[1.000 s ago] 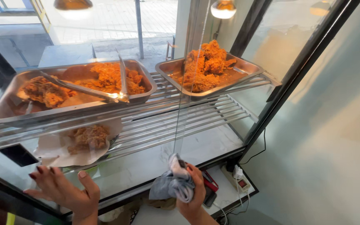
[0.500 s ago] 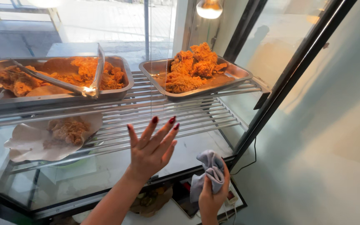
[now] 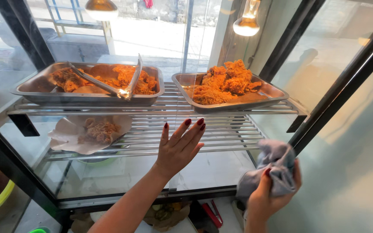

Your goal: The person wipes the glass panels and interior surfaces of a food display case using a blue cloth, rearranging food trays and bowls to clean behind and under them.

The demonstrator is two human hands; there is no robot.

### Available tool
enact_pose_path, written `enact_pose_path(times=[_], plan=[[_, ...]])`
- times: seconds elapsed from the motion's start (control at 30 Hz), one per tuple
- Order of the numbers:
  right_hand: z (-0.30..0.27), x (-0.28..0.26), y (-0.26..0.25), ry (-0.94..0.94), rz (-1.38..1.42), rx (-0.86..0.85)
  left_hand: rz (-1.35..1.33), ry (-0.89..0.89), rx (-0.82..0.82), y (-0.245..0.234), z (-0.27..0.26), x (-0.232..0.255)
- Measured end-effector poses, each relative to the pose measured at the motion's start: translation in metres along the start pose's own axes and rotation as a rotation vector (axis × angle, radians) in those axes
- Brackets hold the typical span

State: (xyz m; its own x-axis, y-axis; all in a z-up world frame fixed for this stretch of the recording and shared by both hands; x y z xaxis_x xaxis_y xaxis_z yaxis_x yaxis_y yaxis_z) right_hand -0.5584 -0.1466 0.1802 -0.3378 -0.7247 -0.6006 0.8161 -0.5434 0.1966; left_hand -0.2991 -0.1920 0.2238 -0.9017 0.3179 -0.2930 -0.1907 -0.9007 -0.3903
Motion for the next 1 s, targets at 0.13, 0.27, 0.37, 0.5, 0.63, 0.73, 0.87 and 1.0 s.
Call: enact_pose_path(times=[0.13,0.27,0.37,0.5,0.63,0.73,0.87,1.0], plan=[[0.089,-0.063,0.023,-0.425,-0.168,0.0,0.018,-0.018,0.013,0.0,-0.006,-0.001],[0.162,-0.091,0.075,-0.581,-0.152,-0.189,-0.101,-0.114,0.066,0.012,-0.021,-0.008],[0.171,-0.09,0.12,-0.608,-0.278,-0.35,-0.153,-0.195,0.069,0.025,-0.037,-0.014],[0.113,-0.065,0.134,-0.551,-0.245,-0.459,-0.154,-0.241,0.051,0.035,-0.046,-0.015],[-0.034,-0.015,0.17,-0.523,-0.329,-0.723,-0.157,-0.257,0.067,0.035,-0.049,-0.016],[-0.099,0.026,0.161,-0.573,-0.26,-0.785,-0.176,-0.248,0.063,0.031,-0.055,-0.016],[-0.094,0.059,0.142,-0.79,-0.382,-0.726,-0.129,-0.242,0.055,0.033,-0.056,-0.013],[-0.009,0.033,0.113,-0.813,-0.486,-0.359,-0.11,-0.242,0.082,0.033,-0.056,-0.012]])
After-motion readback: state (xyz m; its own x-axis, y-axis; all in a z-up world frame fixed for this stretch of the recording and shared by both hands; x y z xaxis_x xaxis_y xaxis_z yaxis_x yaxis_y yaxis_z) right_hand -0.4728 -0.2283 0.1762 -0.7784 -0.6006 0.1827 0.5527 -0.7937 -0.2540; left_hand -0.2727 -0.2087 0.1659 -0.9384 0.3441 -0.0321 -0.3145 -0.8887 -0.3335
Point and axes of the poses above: each hand's wrist, its own z-axis towards the middle knuckle, its own y-axis out of the palm, x = y × z, the point moved 10 cm from there along z, towards the middle knuckle, and after that the axes turned 8 degrees about -x, right-handed, at the moved point
